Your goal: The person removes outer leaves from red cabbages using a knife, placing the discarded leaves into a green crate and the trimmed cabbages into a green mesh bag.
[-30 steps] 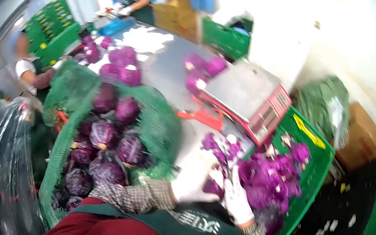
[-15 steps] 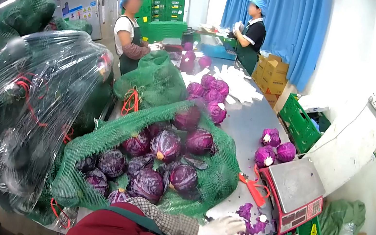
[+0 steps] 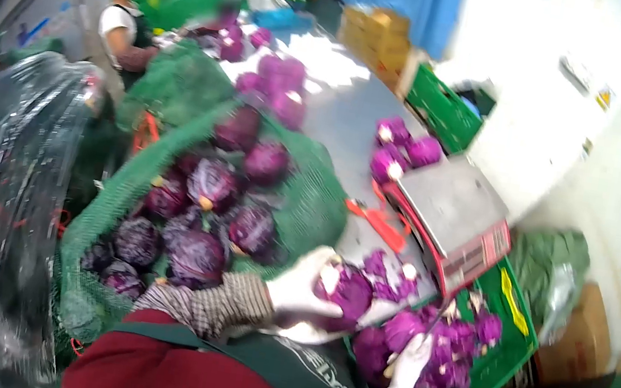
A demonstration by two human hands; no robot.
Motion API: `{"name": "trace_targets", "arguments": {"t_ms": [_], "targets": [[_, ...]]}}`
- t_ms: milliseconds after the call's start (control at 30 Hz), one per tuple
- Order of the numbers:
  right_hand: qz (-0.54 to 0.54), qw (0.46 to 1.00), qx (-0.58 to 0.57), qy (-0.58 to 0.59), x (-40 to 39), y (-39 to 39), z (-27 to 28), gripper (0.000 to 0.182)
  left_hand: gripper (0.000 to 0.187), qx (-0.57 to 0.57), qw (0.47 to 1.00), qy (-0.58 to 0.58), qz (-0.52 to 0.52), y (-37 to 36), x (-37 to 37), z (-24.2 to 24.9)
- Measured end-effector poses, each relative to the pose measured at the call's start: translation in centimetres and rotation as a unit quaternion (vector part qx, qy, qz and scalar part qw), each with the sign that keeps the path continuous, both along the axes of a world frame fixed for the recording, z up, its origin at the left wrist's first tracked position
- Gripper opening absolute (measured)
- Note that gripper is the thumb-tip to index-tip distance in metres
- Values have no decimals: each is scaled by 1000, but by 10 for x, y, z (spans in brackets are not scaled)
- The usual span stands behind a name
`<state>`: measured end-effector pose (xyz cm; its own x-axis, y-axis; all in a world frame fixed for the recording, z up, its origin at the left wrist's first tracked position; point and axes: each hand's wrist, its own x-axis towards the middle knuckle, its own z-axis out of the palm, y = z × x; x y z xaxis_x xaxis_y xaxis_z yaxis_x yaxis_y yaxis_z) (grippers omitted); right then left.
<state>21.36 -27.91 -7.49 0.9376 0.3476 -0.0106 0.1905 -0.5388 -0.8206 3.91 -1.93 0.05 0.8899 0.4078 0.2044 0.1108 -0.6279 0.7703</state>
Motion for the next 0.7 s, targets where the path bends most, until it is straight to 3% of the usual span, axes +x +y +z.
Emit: {"name": "trace_targets", "arguments": {"t_ms": [67, 100, 167, 233, 300, 333, 367, 400, 433, 467, 700], "targets": [[-127, 963, 161, 174, 17, -41, 24, 52, 111, -92, 994, 41, 38, 2, -6, -13], [-154, 960, 190, 135, 37, -57, 15, 57, 116, -98, 993, 53, 37, 4, -6, -19], [-140, 985, 96, -25, 64, -82, 2, 57, 121, -91, 992, 80, 25, 6, -2, -19], [-72, 985, 130, -88, 65, -66, 12, 60, 123, -69, 993, 97, 12, 1, 5, -14], [36, 979, 190, -62, 35, -29, 29, 64, 125, -7, 992, 123, 0, -5, 8, -3], [124, 971, 189, -83, 18, -6, 41, 51, 126, 12, 991, 130, 6, -7, 7, -2], [181, 965, 187, -15, -4, 13, 59, 43, 126, -8, 992, 126, 7, -7, 6, -2], [229, 956, 179, -32, -20, 29, 55, 41, 126, -26, 992, 121, 10, -5, 6, -5], [248, 937, 244, 35, -35, 47, 36, 42, 127, -44, 992, 114, 14, -2, 7, -8], [282, 933, 157, -161, -46, 54, 55, 45, 126, -50, 993, 107, 12, -2, 8, -11], [280, 935, 160, -149, -53, 61, 38, 42, 122, -29, 988, 149, 19, 11, 25, -6]]}}
